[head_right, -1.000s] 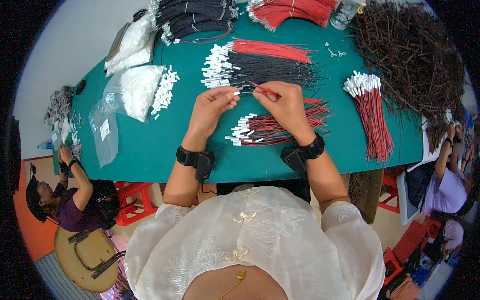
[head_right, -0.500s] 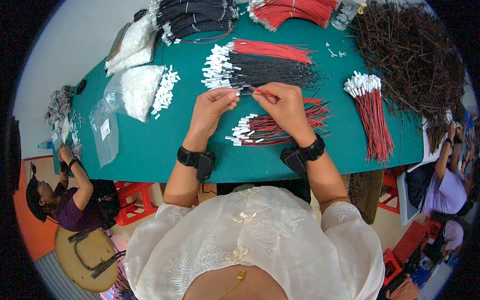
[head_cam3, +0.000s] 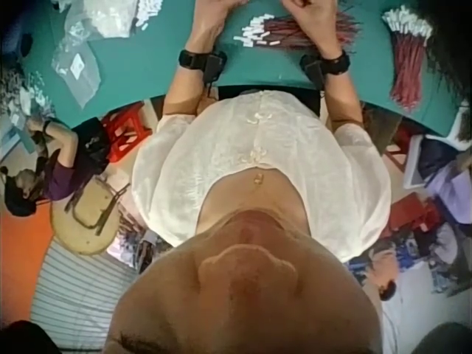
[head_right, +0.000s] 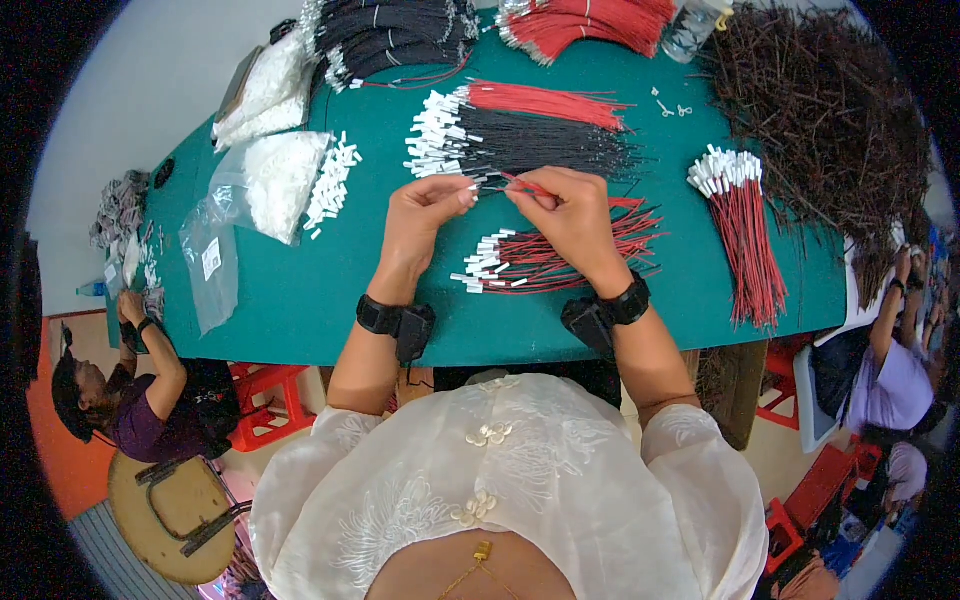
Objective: The person picks up a red wire and a black wire and inserts the ends of the wires into a white connector by hand. After joining the wires and the connector, the person places the assembled piece onto the table.
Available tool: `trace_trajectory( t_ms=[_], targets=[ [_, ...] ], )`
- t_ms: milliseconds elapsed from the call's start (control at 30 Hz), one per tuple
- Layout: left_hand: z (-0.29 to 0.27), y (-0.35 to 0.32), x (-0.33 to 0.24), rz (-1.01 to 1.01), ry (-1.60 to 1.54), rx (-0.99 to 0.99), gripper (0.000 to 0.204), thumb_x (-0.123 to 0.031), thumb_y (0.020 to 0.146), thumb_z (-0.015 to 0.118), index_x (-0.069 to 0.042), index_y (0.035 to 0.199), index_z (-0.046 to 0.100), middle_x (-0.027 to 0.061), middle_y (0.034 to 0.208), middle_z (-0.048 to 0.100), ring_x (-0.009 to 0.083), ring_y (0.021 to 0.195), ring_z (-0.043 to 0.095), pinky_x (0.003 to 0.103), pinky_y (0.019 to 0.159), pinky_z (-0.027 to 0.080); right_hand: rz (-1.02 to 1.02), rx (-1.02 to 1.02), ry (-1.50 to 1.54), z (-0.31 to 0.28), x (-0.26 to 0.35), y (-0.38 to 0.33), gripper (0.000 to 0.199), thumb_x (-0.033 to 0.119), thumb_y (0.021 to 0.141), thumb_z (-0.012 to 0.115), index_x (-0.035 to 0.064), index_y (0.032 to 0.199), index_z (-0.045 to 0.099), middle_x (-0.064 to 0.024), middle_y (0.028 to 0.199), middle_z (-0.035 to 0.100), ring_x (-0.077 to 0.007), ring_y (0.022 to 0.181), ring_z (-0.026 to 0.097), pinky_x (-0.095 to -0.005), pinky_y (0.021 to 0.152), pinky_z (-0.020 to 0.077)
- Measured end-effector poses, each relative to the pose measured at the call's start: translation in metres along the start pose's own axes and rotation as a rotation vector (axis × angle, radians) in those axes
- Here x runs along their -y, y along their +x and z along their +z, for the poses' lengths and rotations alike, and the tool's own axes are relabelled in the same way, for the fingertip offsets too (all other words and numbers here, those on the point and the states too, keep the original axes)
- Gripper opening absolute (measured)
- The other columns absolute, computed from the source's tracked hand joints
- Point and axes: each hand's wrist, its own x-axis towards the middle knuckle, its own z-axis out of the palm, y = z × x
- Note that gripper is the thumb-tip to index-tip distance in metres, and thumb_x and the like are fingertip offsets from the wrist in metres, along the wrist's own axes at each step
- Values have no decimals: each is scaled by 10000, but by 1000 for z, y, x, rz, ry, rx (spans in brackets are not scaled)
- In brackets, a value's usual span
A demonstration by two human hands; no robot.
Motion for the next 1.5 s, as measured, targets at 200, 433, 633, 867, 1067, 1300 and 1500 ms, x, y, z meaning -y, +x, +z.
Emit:
trace_trajectory(
  t_ms=[200,433,633,867,1067,1300,1500],
  targets=[
    [2,-2,-2,-1,28,-44,206,-34,846,758,28,1039,721,96,930,731,137,819,681,245,758,544,0,7,-7,-2,4,1,124,30,764,791,-16,858,723,-26,614,537,-69,535,413,-249,491,327],
    [4,-2,-2,13,17,-23,184,-7,840,754,28,1015,712,86,931,727,133,839,684,255,780,553,9,8,-33,-1,-1,0,132,33,765,791,-20,864,722,-33,616,537,-75,539,424,-256,494,338],
    [5,-2,-3,24,1,-8,178,14,831,754,23,1004,710,79,927,727,121,840,683,244,775,548,22,53,-19,0,-1,0,136,44,773,787,-23,872,722,-41,628,564,-79,541,438,-261,501,358],
    [6,-2,-1,46,-24,28,179,43,816,758,16,984,701,77,914,731,107,832,687,221,763,540,38,87,-29,0,-1,0,140,44,773,784,-24,880,724,-54,655,608,-81,549,458,-259,511,376],
    [7,-3,0,54,-5,50,149,57,816,748,9,941,683,70,895,725,104,826,686,219,758,539,67,105,9,3,-2,-2,143,45,780,780,-27,890,724,-69,691,650,-82,559,482,-252,527,396],
    [7,-3,1,52,14,78,135,68,817,738,7,919,675,59,875,716,101,819,682,217,754,538,92,110,33,6,-5,-3,142,51,787,776,-25,895,725,-74,717,674,-84,560,488,-253,534,406],
    [10,-3,1,47,10,97,142,68,814,740,10,924,671,58,870,710,104,814,681,221,743,539,114,132,28,4,-4,-2,140,60,789,776,-21,892,727,-80,711,673,-84,564,501,-261,526,401]
  ],
)
